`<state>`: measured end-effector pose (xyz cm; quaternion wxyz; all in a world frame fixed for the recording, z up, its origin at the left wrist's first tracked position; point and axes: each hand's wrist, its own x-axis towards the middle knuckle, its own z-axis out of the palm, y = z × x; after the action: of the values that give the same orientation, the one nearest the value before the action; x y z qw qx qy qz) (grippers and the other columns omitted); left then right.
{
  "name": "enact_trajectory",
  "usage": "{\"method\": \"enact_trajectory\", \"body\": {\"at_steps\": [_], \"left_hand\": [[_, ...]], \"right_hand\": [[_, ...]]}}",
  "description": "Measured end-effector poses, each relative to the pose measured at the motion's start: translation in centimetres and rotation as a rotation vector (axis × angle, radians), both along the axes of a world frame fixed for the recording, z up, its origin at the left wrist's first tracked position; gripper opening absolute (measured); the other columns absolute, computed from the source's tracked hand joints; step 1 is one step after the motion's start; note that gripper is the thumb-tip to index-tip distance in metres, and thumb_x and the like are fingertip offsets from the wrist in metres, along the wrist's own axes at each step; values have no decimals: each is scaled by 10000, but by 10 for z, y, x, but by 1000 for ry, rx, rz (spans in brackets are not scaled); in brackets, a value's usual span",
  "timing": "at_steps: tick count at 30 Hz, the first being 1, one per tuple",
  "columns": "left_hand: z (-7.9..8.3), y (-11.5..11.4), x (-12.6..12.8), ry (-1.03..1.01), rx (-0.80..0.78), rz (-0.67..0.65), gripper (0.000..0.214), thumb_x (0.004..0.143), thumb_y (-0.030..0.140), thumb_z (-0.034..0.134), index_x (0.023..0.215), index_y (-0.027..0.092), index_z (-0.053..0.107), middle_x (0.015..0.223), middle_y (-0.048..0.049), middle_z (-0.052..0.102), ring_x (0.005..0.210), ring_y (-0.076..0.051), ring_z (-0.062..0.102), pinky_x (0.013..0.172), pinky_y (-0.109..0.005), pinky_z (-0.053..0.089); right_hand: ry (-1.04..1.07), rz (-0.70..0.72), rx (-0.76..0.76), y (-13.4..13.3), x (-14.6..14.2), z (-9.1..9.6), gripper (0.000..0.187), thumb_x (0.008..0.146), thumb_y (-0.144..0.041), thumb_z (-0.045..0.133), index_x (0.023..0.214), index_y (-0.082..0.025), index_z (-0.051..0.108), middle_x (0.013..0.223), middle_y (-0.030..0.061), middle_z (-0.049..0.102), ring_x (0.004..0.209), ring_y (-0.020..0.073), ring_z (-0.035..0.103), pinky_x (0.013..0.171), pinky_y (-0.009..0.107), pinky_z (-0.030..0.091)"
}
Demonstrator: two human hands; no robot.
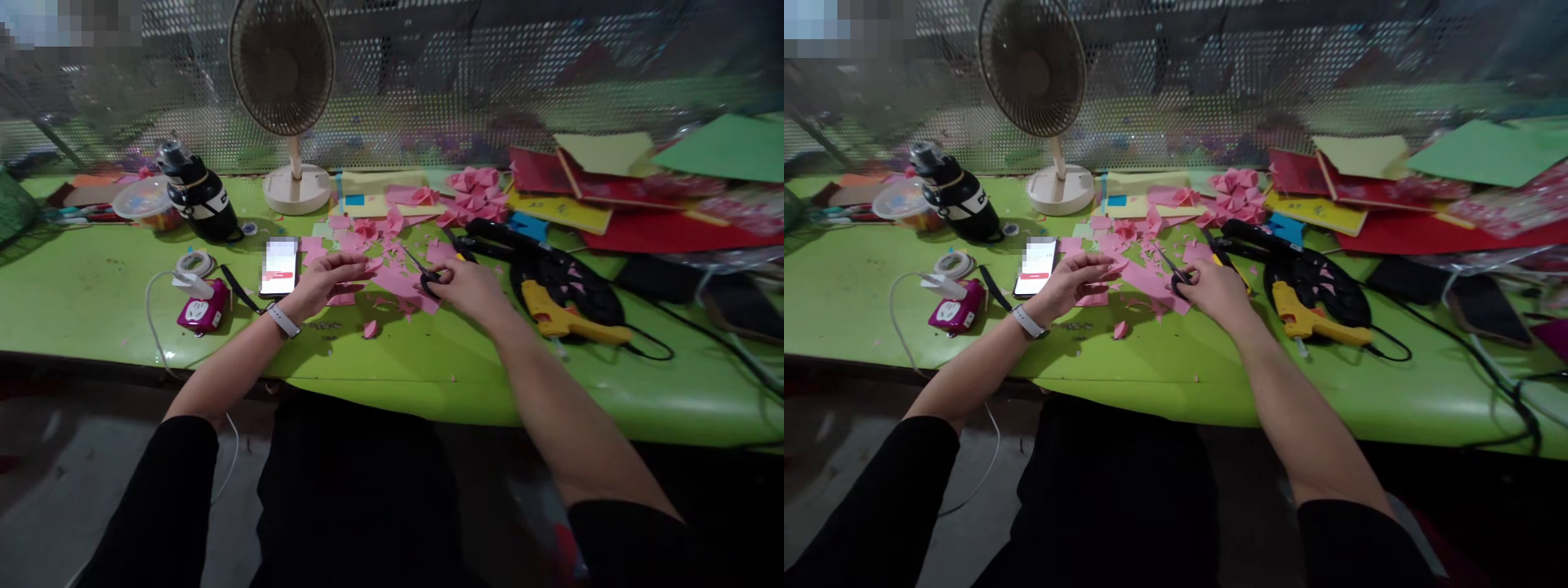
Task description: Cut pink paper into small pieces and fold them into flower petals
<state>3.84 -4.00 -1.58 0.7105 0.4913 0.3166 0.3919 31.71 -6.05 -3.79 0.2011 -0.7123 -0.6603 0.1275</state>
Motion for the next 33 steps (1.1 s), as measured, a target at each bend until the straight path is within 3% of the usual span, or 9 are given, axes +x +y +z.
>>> {"method": "enact_trajectory", "body": {"at_steps": [7, 10, 16, 20, 22, 24, 28, 33], "left_hand": [[-2, -1, 1, -37, 115, -9, 402, 684, 228, 864, 1017, 142, 655, 1015, -61, 724, 906, -141, 714, 822, -278, 575], [-3, -1, 2, -15, 143, 11, 363, 714, 224, 840, 1007, 139, 644, 1001, -67, 723, 866, -130, 707, 811, -276, 575], [-2, -1, 2, -48, 113, 38, 262, 773, 180, 765, 1009, 129, 664, 969, -66, 726, 777, -112, 701, 752, -258, 571], [-2, -1, 2, -64, 81, 22, 249, 770, 169, 762, 1002, 125, 682, 942, -66, 735, 736, -98, 691, 727, -239, 562], [-3, -1, 2, -72, 68, -3, 246, 768, 195, 777, 988, 126, 692, 916, -60, 737, 721, -94, 690, 705, -227, 556], [-4, -2, 2, -67, 50, -29, 254, 763, 234, 795, 976, 133, 702, 881, -49, 736, 703, -92, 689, 665, -209, 545], [-6, -4, 3, -7, 15, -71, 262, 761, 290, 807, 951, 141, 705, 813, -32, 723, 668, -86, 675, 640, -209, 536], [-4, -9, 7, 27, 16, -98, 227, 756, 266, 800, 903, 130, 693, 785, -18, 708, 638, -74, 643, 702, -244, 543]], "right_hand": [[-91, -7, 0, 0, -2, 0, 349, 748, -493, 709, 959, -216, 727, 911, 92, 740, 796, 269, 656, 613, 329, 392], [-121, 10, 15, 1, -4, 0, 360, 734, -518, 718, 924, -213, 728, 977, 108, 728, 838, 271, 650, 633, 332, 404], [-9, -17, -133, 6, 0, -3, 365, 709, -469, 745, 963, -210, 704, 750, 48, 706, 677, 222, 623, 569, 310, 369], [117, 50, -170, 7, 9, -1, 400, 655, -441, 794, 960, -196, 711, 683, 16, 688, 601, 187, 603, 533, 287, 380], [157, 76, -89, 4, 8, 2, 369, 669, -438, 787, 936, -190, 728, 650, 12, 672, 574, 177, 592, 516, 281, 391], [211, 112, 124, -2, 1, 6, 319, 744, -408, 730, 970, -183, 741, 682, 27, 680, 576, 169, 590, 522, 285, 424], [272, 355, 528, -22, -26, 13, 266, 866, -327, 631, 1073, -199, 739, 848, 67, 731, 613, 157, 610, 587, 316, 522], [244, 590, 659, -34, -47, 12, 214, 899, -271, 640, 1085, -226, 737, 905, 63, 760, 588, 144, 619, 545, 312, 540]]}}
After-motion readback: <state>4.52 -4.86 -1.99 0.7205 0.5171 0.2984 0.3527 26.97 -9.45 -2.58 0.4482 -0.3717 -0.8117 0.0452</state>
